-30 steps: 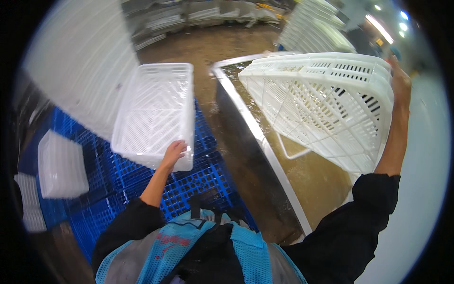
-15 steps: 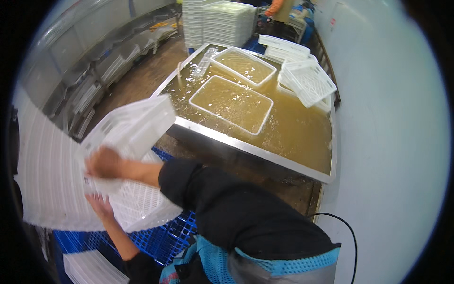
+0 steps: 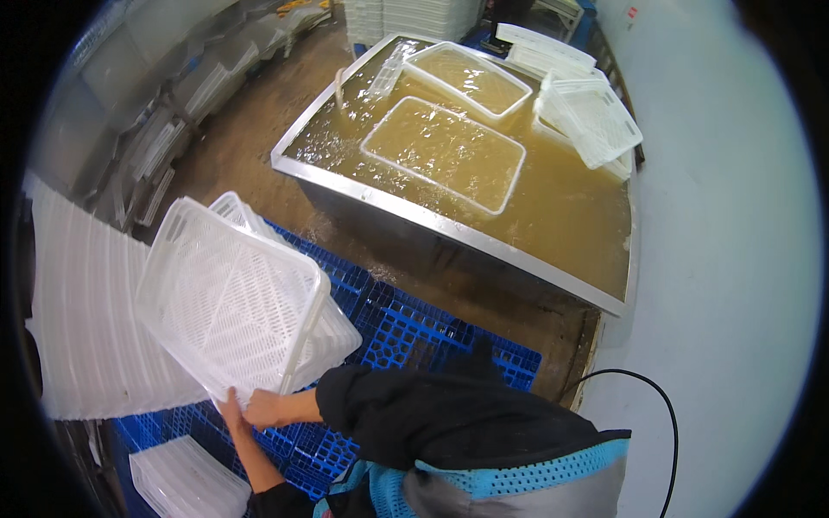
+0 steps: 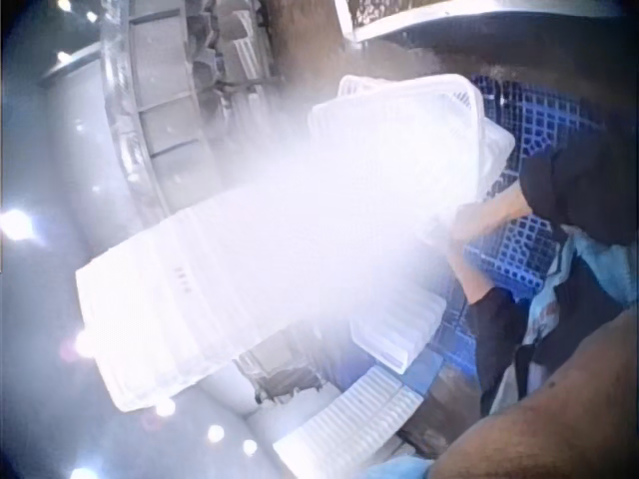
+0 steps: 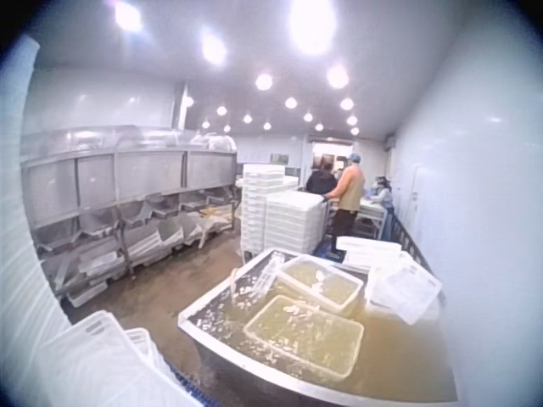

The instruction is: The person repeatedly picks up white plastic baskets, dips them into a water-filled tub, and places them onto a stack on a blue pallet. The person handles the baskets one at a time, rinsing them in the water and stacking them neatly.

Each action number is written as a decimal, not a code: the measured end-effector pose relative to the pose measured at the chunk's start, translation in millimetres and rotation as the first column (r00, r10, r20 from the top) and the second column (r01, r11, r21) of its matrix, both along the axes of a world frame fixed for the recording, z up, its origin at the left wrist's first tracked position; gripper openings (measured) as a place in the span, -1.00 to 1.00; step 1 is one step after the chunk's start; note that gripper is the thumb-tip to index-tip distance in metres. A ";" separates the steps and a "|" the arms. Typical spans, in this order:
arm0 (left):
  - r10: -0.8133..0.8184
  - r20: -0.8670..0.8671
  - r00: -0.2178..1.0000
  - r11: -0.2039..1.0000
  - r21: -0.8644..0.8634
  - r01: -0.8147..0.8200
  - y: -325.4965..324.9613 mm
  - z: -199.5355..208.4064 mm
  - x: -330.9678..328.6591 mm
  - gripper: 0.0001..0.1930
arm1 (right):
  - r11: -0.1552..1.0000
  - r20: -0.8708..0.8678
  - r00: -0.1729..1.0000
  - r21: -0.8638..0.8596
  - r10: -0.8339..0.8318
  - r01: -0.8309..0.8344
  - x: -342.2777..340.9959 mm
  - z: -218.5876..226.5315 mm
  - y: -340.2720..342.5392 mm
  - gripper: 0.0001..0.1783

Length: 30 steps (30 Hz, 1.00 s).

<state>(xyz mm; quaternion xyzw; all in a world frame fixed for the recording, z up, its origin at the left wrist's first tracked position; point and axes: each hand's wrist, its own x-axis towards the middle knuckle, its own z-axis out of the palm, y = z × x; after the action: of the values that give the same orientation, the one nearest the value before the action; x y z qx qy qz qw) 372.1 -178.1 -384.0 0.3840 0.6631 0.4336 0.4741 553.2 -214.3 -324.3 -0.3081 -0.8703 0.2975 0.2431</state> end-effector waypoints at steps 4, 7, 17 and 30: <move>0.098 -0.335 0.937 0.995 0.055 -0.084 -8.8 -21.0 -19.7 -0.44 | 0.984 -0.047 0.995 -0.148 0.091 -0.097 37.9 -2.2 9.6 -0.68; 0.074 -0.143 0.987 0.997 0.046 -0.068 -1.4 -1.4 -42.0 -0.53 | 0.992 -0.106 0.993 -0.116 0.043 -0.056 106.7 7.5 36.8 -0.31; -0.066 -0.070 0.995 0.998 -0.017 0.065 30.2 24.9 -83.2 -0.52 | 0.583 -0.178 0.579 0.035 -0.796 0.812 181.4 -5.1 86.5 -0.10; -0.237 -0.105 0.966 0.971 -0.064 0.231 67.3 34.9 -127.9 -0.52 | 0.454 0.031 0.605 -0.631 -0.796 0.629 121.7 -57.3 66.2 -0.32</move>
<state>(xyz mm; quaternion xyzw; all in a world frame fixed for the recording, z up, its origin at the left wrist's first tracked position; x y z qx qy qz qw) 244.2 -110.8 -349.0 0.4711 0.6495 0.3355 0.4937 674.9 -148.1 -381.6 -0.6619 -0.4780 0.4561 0.3541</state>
